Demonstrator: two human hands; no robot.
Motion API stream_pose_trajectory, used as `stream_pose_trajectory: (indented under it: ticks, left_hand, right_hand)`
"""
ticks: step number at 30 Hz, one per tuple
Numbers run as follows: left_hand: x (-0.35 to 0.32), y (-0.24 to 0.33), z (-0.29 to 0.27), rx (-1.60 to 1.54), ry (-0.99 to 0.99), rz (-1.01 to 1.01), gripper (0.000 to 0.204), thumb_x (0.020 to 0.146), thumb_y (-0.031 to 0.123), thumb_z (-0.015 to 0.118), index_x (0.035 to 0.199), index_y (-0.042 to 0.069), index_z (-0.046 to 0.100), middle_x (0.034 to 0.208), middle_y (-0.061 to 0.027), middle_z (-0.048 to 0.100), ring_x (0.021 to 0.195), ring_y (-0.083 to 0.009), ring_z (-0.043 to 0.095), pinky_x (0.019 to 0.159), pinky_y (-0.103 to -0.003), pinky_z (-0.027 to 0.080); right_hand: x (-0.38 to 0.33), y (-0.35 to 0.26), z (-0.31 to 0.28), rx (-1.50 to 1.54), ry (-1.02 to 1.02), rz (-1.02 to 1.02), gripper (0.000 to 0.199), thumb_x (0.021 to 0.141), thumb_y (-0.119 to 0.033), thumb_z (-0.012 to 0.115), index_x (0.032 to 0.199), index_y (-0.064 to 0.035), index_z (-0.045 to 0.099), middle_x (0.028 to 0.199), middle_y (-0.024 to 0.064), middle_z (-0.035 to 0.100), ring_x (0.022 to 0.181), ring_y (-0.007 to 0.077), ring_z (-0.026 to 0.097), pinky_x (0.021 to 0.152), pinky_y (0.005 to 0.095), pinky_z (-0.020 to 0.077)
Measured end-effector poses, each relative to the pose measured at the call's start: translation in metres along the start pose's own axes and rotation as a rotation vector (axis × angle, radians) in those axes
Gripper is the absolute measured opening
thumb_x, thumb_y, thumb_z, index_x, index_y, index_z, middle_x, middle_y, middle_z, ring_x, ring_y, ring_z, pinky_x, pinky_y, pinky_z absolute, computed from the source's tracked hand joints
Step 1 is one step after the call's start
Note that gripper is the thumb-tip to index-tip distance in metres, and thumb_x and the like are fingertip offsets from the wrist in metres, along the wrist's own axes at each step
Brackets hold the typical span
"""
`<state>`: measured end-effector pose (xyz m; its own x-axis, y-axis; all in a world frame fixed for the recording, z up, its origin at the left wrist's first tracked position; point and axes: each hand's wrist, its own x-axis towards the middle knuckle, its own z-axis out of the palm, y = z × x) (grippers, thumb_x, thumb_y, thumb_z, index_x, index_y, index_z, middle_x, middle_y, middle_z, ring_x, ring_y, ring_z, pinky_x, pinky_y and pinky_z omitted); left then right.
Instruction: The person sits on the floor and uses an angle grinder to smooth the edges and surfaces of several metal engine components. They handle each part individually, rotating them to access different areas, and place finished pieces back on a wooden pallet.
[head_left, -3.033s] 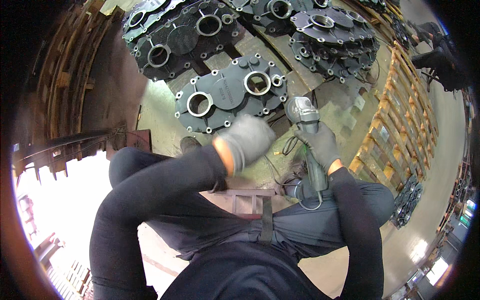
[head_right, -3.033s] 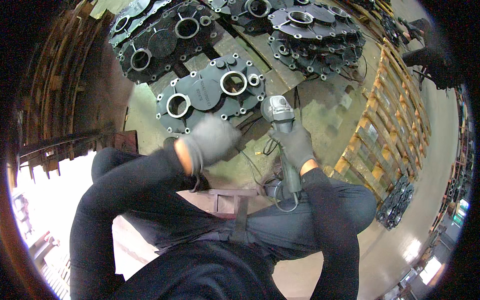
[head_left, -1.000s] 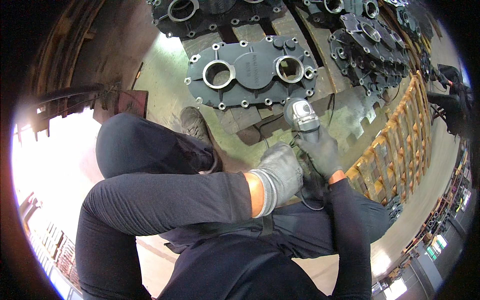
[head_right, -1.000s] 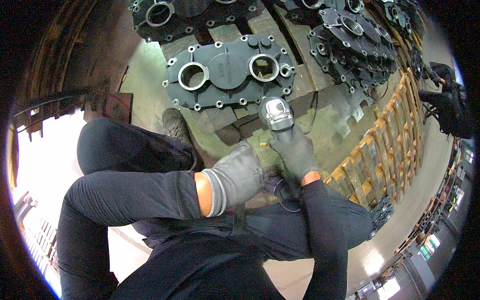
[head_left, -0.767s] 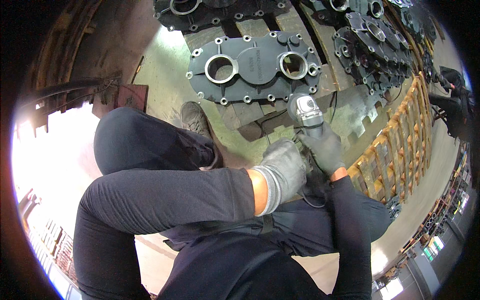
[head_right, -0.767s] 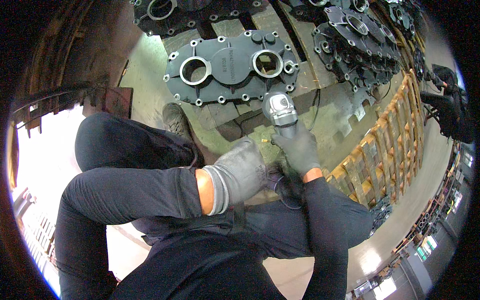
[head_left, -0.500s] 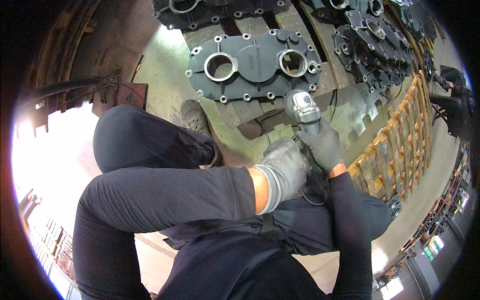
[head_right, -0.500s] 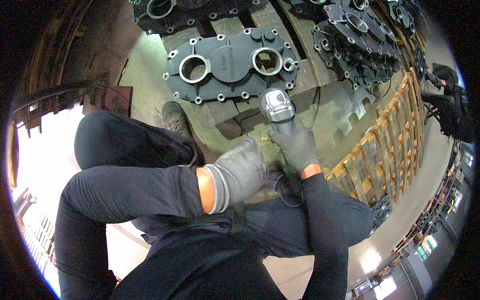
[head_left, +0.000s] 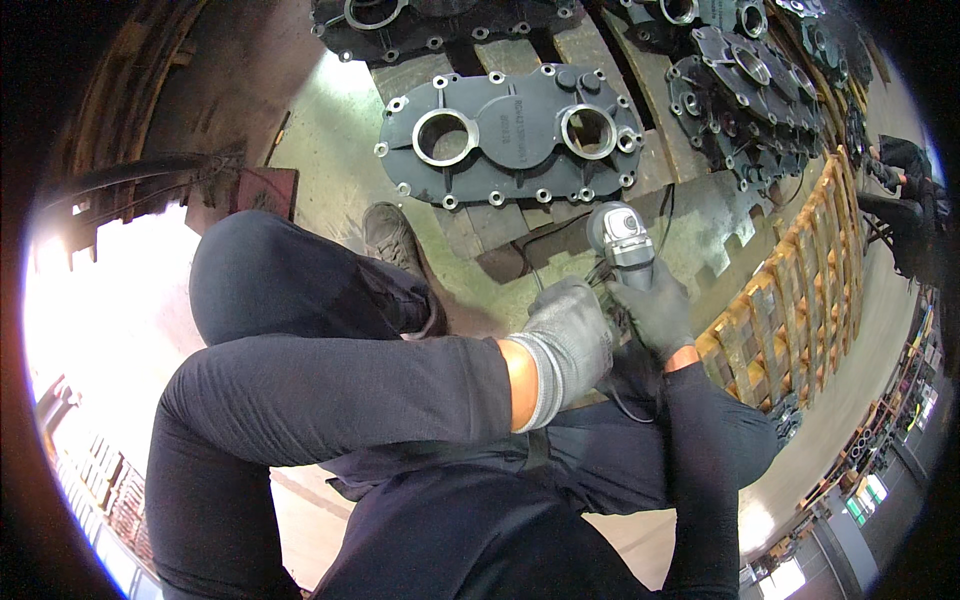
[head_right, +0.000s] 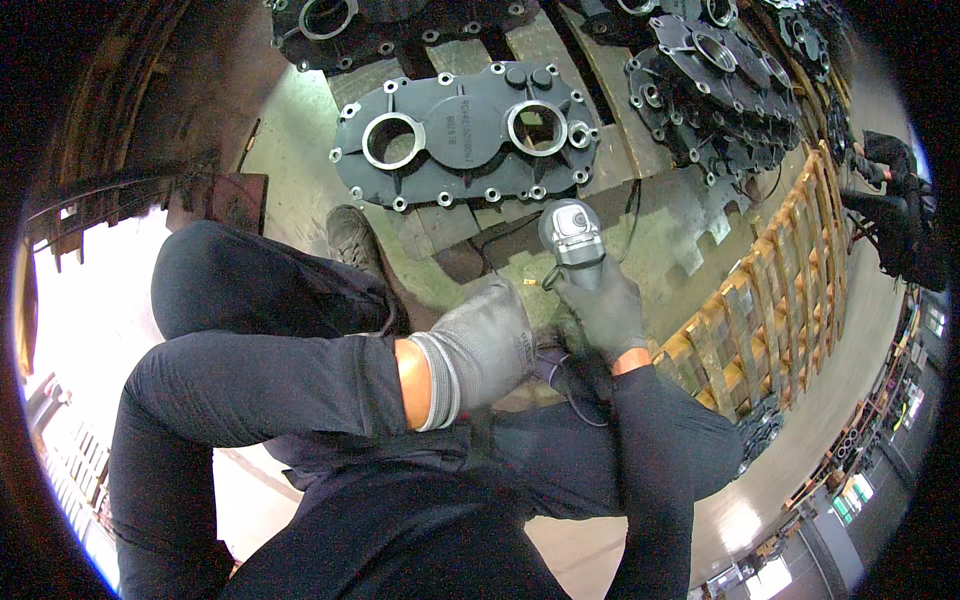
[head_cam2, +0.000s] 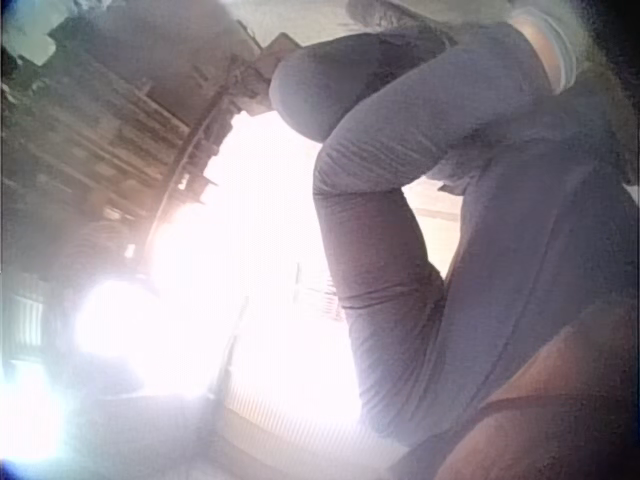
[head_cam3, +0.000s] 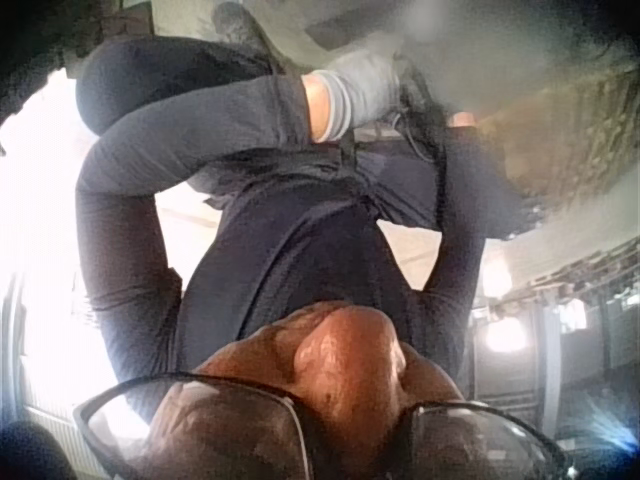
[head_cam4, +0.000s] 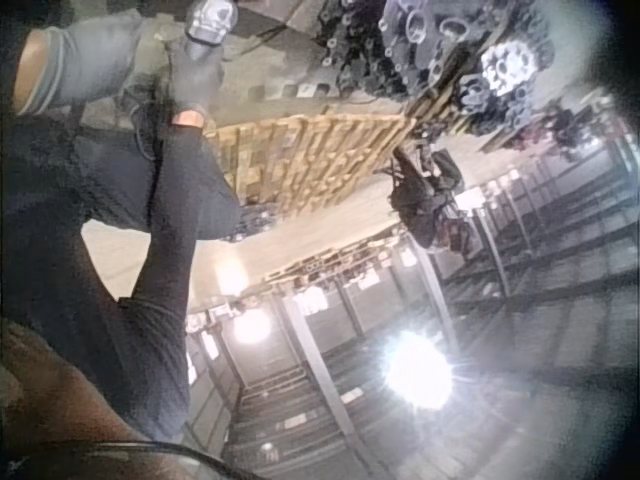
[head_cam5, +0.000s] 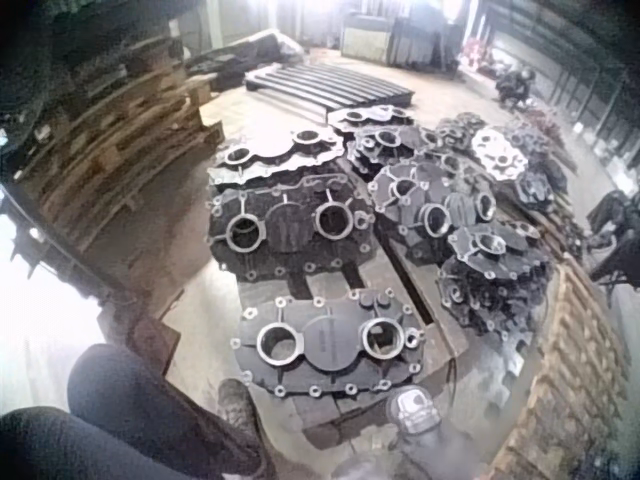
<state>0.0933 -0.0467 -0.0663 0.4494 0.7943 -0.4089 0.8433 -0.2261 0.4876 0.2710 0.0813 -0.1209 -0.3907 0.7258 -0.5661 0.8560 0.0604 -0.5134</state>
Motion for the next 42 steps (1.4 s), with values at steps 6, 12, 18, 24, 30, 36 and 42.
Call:
stream_pose_trajectory:
  ticks: [6,12,18,24,30,36,42]
  left_hand:
    - [-0.005,0.005,-0.027,0.131,-0.213,0.14,0.023,0.093,0.031,0.073,0.108,0.021,0.088,0.093,0.0014,0.081,0.088,-0.0231,0.078,0.068,-0.044,0.055]
    - [-0.005,0.003,-0.026,0.113,-0.157,0.114,0.024,0.093,0.032,0.073,0.11,0.023,0.087,0.098,0.0032,0.082,0.091,-0.0213,0.079,0.07,-0.044,0.056]
    - [-0.011,0.005,-0.006,0.037,0.057,0.072,0.02,0.08,0.034,0.073,0.079,0.016,0.082,0.073,-0.0042,0.072,0.076,-0.027,0.072,0.074,-0.044,0.05]
    - [-0.003,0.003,-0.031,0.119,-0.192,0.111,0.024,0.089,0.029,0.077,0.11,0.025,0.087,0.098,0.0034,0.082,0.092,-0.0201,0.078,0.072,-0.041,0.058]
    - [-0.001,-0.002,-0.008,0.017,-0.112,0.052,0.018,0.087,0.029,0.075,0.098,0.021,0.086,0.087,0.0023,0.078,0.083,-0.0221,0.075,0.07,-0.041,0.055]
    - [-0.018,0.019,-0.008,0.082,0.083,-0.052,0.015,0.079,0.027,0.075,0.082,0.016,0.084,0.078,-0.0031,0.074,0.078,-0.0273,0.072,0.074,-0.046,0.051]
    - [-0.027,0.028,-0.009,0.153,0.085,0.025,0.014,0.081,0.022,0.074,0.085,0.016,0.085,0.079,-0.0035,0.075,0.078,-0.028,0.072,0.07,-0.046,0.052]
  right_hand:
    - [0.002,-0.006,0.005,-0.068,0.003,-0.044,0.064,0.083,-0.043,0.089,0.13,-0.0041,0.069,0.114,0.0233,0.079,0.104,0.0399,0.077,0.092,0.0492,0.0587]
    - [0.006,-0.012,0.004,-0.113,-0.02,-0.029,0.065,0.083,-0.043,0.089,0.129,-0.0011,0.068,0.112,0.0239,0.079,0.103,0.0401,0.077,0.091,0.049,0.0589]
    - [0.006,-0.01,0.002,-0.126,-0.028,-0.029,0.064,0.084,-0.042,0.089,0.127,-0.0005,0.068,0.111,0.0241,0.079,0.101,0.0413,0.077,0.089,0.0491,0.0596]
    - [-0.004,-0.009,0.001,-0.059,0.008,-0.047,0.064,0.084,-0.042,0.089,0.128,-0.0006,0.069,0.112,0.0243,0.079,0.103,0.0417,0.077,0.09,0.0495,0.059]
    - [0.006,-0.021,0.001,-0.11,-0.016,-0.032,0.065,0.083,-0.041,0.09,0.129,-0.0008,0.069,0.112,0.0241,0.079,0.1,0.0414,0.078,0.088,0.0487,0.06]
    - [-0.003,-0.012,0.002,-0.136,-0.053,-0.004,0.063,0.083,-0.04,0.091,0.129,-0.0023,0.069,0.111,0.0227,0.08,0.101,0.0379,0.078,0.089,0.0475,0.0602]
    - [-0.004,-0.044,0.019,-0.009,-0.159,-0.091,0.064,0.084,-0.039,0.09,0.131,-0.0029,0.068,0.115,0.0231,0.079,0.103,0.0384,0.077,0.09,0.0468,0.0596]
